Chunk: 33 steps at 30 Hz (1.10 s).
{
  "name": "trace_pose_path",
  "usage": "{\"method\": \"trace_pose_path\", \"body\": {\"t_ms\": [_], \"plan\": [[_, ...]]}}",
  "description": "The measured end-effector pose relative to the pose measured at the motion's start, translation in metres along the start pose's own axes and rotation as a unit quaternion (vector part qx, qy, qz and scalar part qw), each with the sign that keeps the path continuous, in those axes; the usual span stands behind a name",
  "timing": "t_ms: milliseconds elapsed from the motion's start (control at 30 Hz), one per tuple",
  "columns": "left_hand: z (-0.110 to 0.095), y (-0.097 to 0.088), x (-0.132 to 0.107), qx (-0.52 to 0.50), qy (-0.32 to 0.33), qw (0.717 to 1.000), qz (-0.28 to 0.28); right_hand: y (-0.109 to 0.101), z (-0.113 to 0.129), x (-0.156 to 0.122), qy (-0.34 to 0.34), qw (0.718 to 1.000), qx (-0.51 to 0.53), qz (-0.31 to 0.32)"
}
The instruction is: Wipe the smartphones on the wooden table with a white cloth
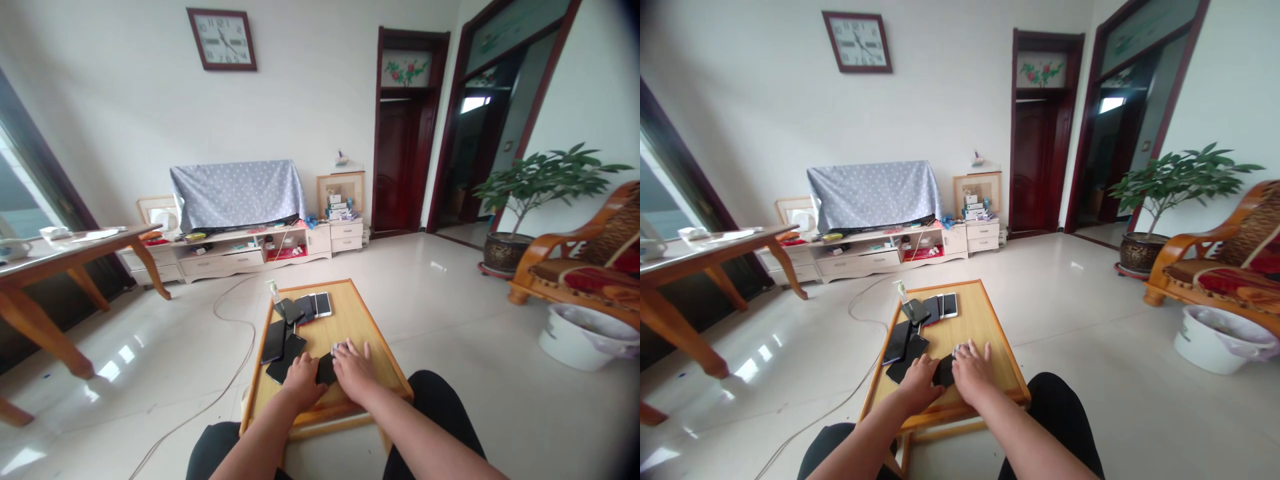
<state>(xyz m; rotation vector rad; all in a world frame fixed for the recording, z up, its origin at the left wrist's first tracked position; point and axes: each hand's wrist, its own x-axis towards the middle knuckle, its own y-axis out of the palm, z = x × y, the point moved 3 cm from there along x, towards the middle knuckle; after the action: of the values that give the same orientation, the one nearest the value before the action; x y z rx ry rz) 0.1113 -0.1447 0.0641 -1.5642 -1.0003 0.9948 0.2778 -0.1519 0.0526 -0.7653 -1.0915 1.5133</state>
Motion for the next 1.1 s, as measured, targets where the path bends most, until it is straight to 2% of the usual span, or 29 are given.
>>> {"method": "trace_pose_path", "body": {"t_ms": [67, 100, 267, 300, 333, 433, 500, 567, 667, 767, 967, 1100], "plan": [[-0.002, 0.001, 0.002, 0.000, -0.011, 1.000, -0.010, -0.006, -0.012, 0.009, 0.063, 0.998, -0.011, -0.018], [-0.003, 0.002, 0.004, -0.001, -0.017, 1.000, -0.015, -0.006, -0.014, 0.011, 0.072, 0.997, -0.011, -0.023], [-0.006, 0.006, 0.017, -0.009, -0.037, 0.998, -0.040, 0.011, -0.003, 0.007, -0.046, 0.999, 0.019, -0.015], [-0.006, 0.007, 0.019, -0.011, -0.039, 0.998, -0.042, 0.012, -0.006, 0.007, -0.051, 0.998, 0.019, -0.015], [-0.006, 0.009, 0.021, -0.013, -0.040, 0.998, -0.044, 0.010, -0.011, 0.009, -0.038, 0.999, 0.014, -0.018], [-0.004, 0.013, 0.023, -0.017, -0.045, 0.998, -0.047, -0.001, -0.036, 0.018, 0.072, 0.997, -0.013, -0.040], [-0.004, 0.016, 0.023, -0.019, -0.047, 0.997, -0.052, -0.002, -0.045, 0.021, 0.115, 0.992, -0.024, -0.048], [-0.004, 0.019, 0.022, -0.022, -0.052, 0.997, -0.059, 0.005, -0.040, 0.018, 0.099, 0.994, -0.027, -0.046], [-0.005, 0.024, 0.021, -0.027, -0.063, 0.994, -0.080, 0.020, -0.023, 0.003, 0.024, 0.998, -0.018, -0.047], [-0.005, 0.028, 0.019, -0.038, -0.065, 0.992, -0.106, 0.020, -0.015, -0.006, -0.026, 0.999, 0.006, -0.046], [-0.002, 0.029, 0.014, -0.049, -0.060, 0.990, -0.120, -0.006, -0.020, 0.014, 0.017, 0.995, 0.076, -0.064], [-0.002, 0.027, 0.012, -0.055, -0.055, 0.990, -0.116, -0.010, -0.019, 0.024, 0.019, 0.990, 0.092, -0.108]]}}
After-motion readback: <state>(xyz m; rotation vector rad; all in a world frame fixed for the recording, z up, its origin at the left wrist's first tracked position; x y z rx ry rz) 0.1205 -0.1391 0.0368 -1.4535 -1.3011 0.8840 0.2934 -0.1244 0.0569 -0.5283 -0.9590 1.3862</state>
